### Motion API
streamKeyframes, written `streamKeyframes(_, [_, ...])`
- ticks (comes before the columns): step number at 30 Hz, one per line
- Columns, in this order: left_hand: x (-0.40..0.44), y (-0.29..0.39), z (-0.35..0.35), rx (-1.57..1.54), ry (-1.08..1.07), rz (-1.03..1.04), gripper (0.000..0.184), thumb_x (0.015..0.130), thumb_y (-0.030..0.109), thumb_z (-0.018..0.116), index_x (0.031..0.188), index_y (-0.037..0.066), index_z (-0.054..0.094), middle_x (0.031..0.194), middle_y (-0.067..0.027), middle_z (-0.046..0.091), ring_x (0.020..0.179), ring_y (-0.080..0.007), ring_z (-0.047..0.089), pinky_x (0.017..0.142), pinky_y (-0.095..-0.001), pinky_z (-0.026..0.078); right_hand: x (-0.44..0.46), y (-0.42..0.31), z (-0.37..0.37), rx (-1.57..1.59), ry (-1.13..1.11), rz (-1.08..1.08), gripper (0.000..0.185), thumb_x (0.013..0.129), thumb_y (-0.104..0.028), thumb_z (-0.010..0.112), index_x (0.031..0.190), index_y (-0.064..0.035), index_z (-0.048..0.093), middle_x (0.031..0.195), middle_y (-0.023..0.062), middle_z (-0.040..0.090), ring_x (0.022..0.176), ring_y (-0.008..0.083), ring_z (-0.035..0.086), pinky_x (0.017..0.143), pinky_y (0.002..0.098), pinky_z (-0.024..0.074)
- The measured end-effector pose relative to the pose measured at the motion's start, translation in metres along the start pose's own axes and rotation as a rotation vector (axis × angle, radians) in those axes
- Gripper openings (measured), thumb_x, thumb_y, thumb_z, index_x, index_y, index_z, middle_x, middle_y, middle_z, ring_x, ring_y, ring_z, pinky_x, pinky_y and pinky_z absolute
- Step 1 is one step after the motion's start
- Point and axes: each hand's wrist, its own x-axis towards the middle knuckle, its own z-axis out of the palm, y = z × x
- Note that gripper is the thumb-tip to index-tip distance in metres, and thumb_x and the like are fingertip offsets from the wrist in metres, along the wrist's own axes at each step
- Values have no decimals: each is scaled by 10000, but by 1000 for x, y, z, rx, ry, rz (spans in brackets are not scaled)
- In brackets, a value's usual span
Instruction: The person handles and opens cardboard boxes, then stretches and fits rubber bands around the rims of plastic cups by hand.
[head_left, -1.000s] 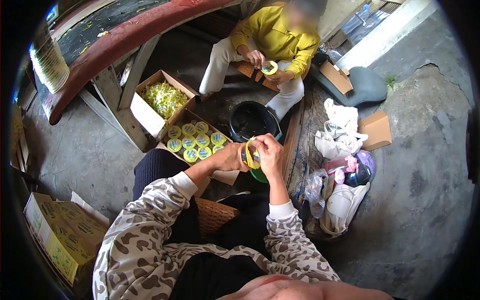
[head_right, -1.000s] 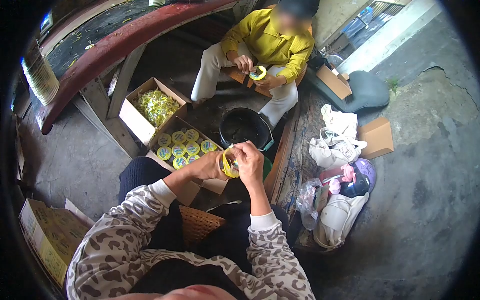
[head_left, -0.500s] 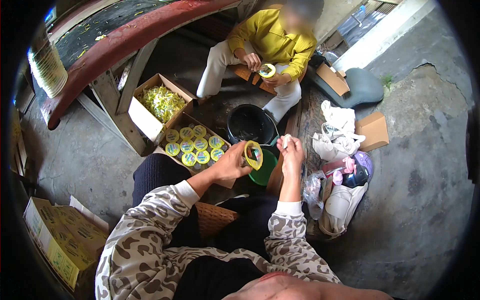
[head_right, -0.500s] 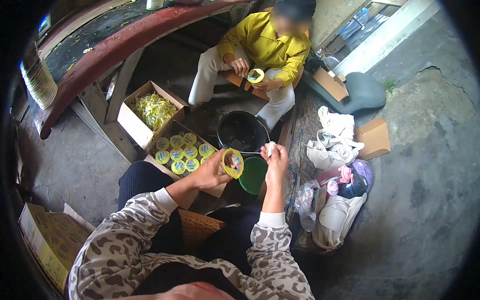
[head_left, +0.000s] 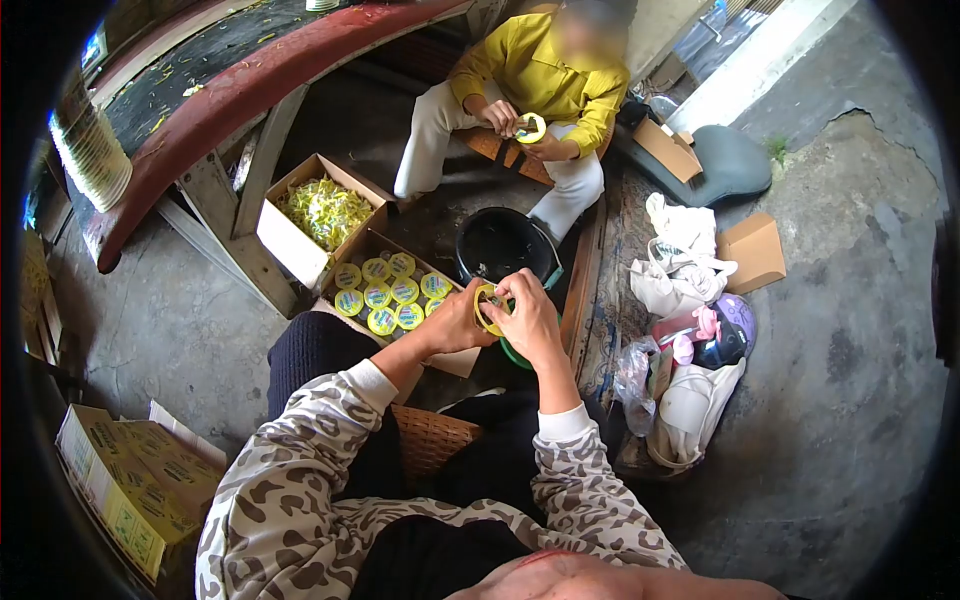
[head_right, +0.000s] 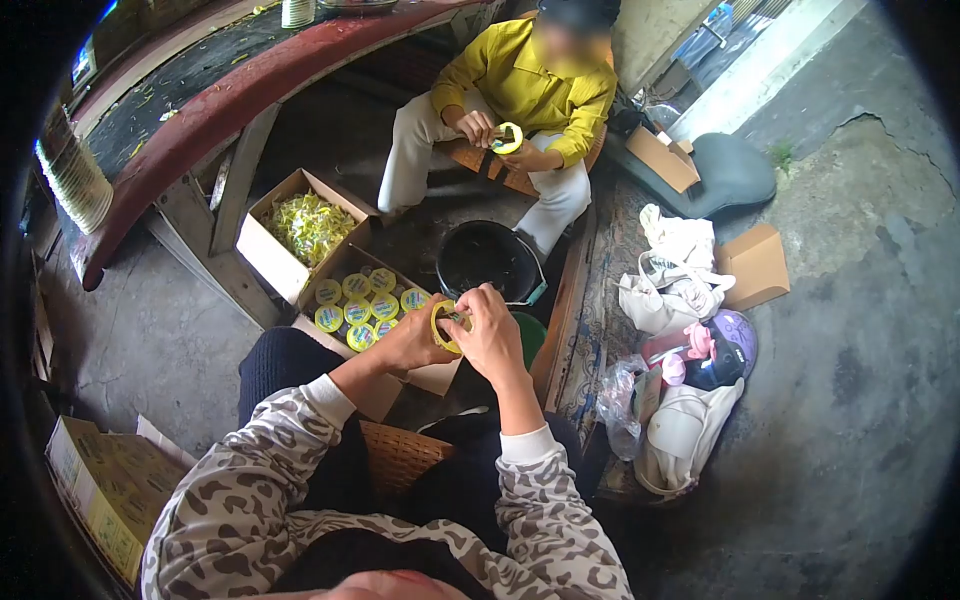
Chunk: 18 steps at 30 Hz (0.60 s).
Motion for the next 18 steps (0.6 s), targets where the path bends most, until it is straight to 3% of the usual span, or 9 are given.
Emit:
streamKeyframes(5, [1,-4,-3,30,-107,35,519,608,194,761,1037,8,535,892,-202,644,859,-375,636,738,-411,500,-3,5,4,10,-93,7,225,795,-140,672,859,-59,473,852,88,515,797,300,572,678,404,478])
streamKeyframes(8, [1,4,-12,30,-177,25,524,625,210,791,1038,3,543,936,-174,645,862,-319,639,761,-379,493,-3,9,8,0,-106,-18,168,837,-134,614,866,-58,467,849,97,514,797,316,572,675,417,478])
streamKeyframes(14, [1,10,-13,4,-187,21,507,618,181,783,1029,1,547,922,-165,646,854,-311,638,758,-369,495,-2,6,4,-10,-114,-40,137,876,-156,545,878,-47,462,842,121,507,798,350,561,671,434,468])
streamKeyframes(18, [1,8,-2,14,-58,45,520,605,164,781,1037,2,543,915,-175,640,860,-324,636,767,-380,496,0,24,4,146,-96,-95,169,900,-195,509,872,-32,473,849,140,501,785,375,548,676,434,452])
